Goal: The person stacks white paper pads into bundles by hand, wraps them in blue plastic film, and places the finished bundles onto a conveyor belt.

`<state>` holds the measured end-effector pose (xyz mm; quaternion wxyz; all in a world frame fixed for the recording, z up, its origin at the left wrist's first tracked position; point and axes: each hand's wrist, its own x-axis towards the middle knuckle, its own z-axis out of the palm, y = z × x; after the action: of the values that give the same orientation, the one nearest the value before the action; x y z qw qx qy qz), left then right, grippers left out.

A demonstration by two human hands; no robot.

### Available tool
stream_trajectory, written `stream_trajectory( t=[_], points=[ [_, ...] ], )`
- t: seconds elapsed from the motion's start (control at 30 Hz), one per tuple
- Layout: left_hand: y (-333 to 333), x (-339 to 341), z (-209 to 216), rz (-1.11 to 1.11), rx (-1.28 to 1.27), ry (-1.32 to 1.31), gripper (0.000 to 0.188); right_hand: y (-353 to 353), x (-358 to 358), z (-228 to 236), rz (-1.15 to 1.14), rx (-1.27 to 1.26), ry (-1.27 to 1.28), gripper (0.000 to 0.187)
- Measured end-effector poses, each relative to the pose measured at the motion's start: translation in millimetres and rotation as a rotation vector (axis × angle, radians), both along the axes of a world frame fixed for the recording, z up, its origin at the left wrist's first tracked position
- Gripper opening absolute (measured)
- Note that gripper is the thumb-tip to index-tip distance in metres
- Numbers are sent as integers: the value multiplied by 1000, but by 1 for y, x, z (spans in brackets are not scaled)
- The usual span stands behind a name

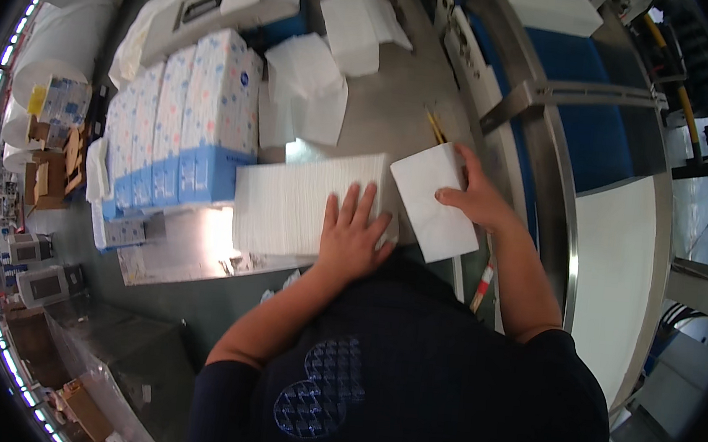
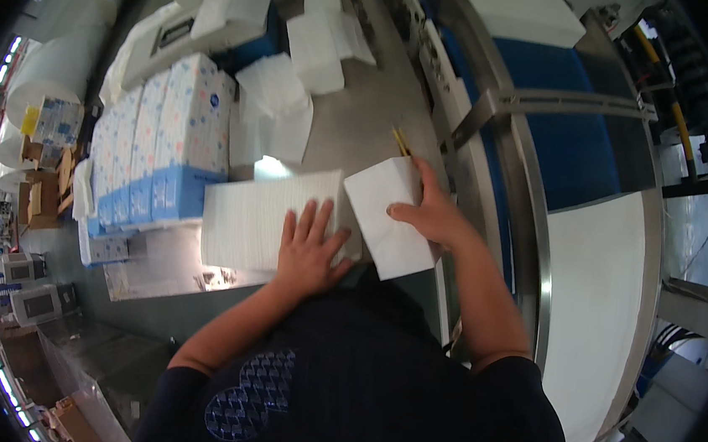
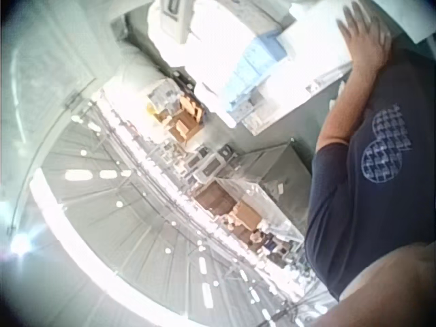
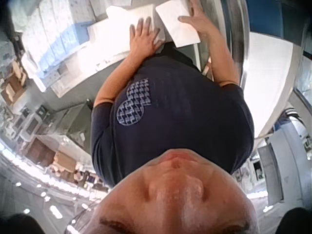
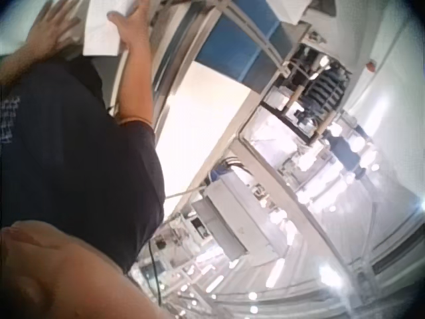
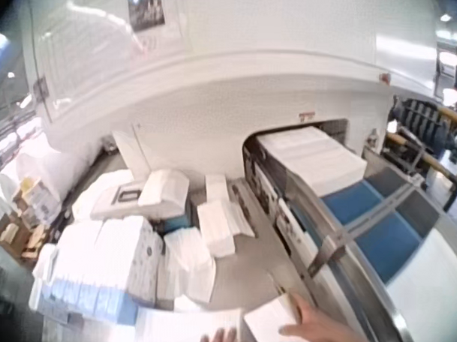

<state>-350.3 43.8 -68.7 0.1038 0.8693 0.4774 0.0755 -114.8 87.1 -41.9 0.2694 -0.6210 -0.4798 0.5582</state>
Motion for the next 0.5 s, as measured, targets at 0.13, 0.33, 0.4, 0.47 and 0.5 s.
stream_trajectory(
  t=[0.13,0.33,0.4,0.47,0.5],
  points=[
    [-4,-1,-2,40,0,-54,42,-12,-26,-7,63,-24,-617,92],
    [-2,-2,0,2,5,-51,56,-9,-66,-14,32,128,-855,93],
    [-1,-3,1,-9,-7,-52,63,-8,-71,-17,44,150,-858,93],
    [1,-4,3,-24,-17,-46,70,-8,-73,-21,36,172,-846,93],
    [1,-5,3,-33,-26,-42,73,-6,-72,-25,21,181,-833,93]
  ],
)
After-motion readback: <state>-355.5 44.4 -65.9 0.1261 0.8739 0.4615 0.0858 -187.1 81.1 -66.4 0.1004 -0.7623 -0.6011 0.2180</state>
